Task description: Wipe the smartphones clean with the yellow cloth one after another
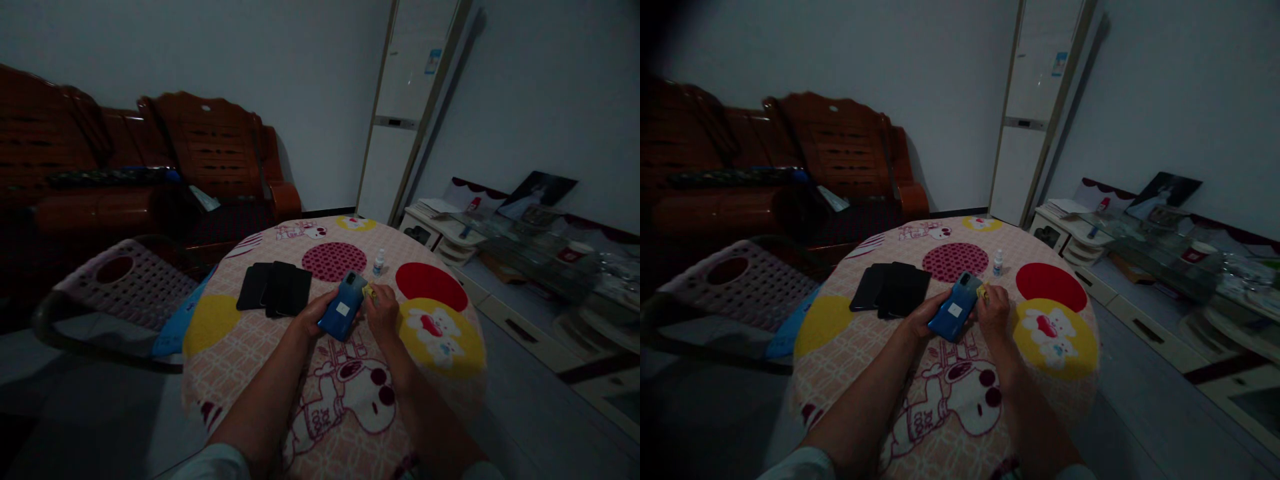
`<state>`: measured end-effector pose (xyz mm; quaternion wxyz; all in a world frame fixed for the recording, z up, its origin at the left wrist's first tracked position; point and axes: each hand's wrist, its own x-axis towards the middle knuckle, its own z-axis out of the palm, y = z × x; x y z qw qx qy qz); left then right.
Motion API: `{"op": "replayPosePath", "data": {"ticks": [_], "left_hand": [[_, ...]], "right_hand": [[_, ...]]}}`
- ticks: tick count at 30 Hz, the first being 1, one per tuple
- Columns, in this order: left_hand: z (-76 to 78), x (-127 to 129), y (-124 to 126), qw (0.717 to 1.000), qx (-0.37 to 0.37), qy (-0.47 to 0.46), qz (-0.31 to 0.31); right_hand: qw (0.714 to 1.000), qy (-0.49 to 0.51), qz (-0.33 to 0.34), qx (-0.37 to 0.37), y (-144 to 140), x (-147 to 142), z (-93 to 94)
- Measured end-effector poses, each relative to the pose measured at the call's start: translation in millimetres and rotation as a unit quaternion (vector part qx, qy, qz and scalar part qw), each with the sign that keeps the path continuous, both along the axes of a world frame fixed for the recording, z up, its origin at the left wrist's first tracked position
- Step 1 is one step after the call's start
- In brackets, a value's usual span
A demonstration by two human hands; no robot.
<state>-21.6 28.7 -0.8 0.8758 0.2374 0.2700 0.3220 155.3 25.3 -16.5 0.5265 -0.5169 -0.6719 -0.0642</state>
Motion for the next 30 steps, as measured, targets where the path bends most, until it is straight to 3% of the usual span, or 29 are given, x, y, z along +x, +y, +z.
{"op": "replayPosePath", "data": {"ticks": [5, 8, 17, 25, 30], "left_hand": [[-3.6, 3, 3, 0.996, -0.016, 0.042, 0.077], [-3.8, 3, 4, 0.994, -0.018, 0.051, 0.092], [-5.6, 7, -1, 1.000, 0.008, 0.017, 0.004], [-6.6, 8, -2, 0.997, 0.015, 0.062, 0.046], [-7.9, 9, -3, 0.997, 0.024, 0.063, 0.023]], "right_hand": [[0.996, -0.055, 0.066, 0.001, -11, -16, 2.1], [0.994, -0.074, 0.082, 0.007, -14, -23, 3.4], [0.999, -0.051, 0.009, -0.003, -7, -7, 7.2], [0.995, -0.092, 0.021, -0.025, -12, -12, 9.7], [0.996, -0.091, -0.002, -0.021, -11, -9, 9.9]]}}
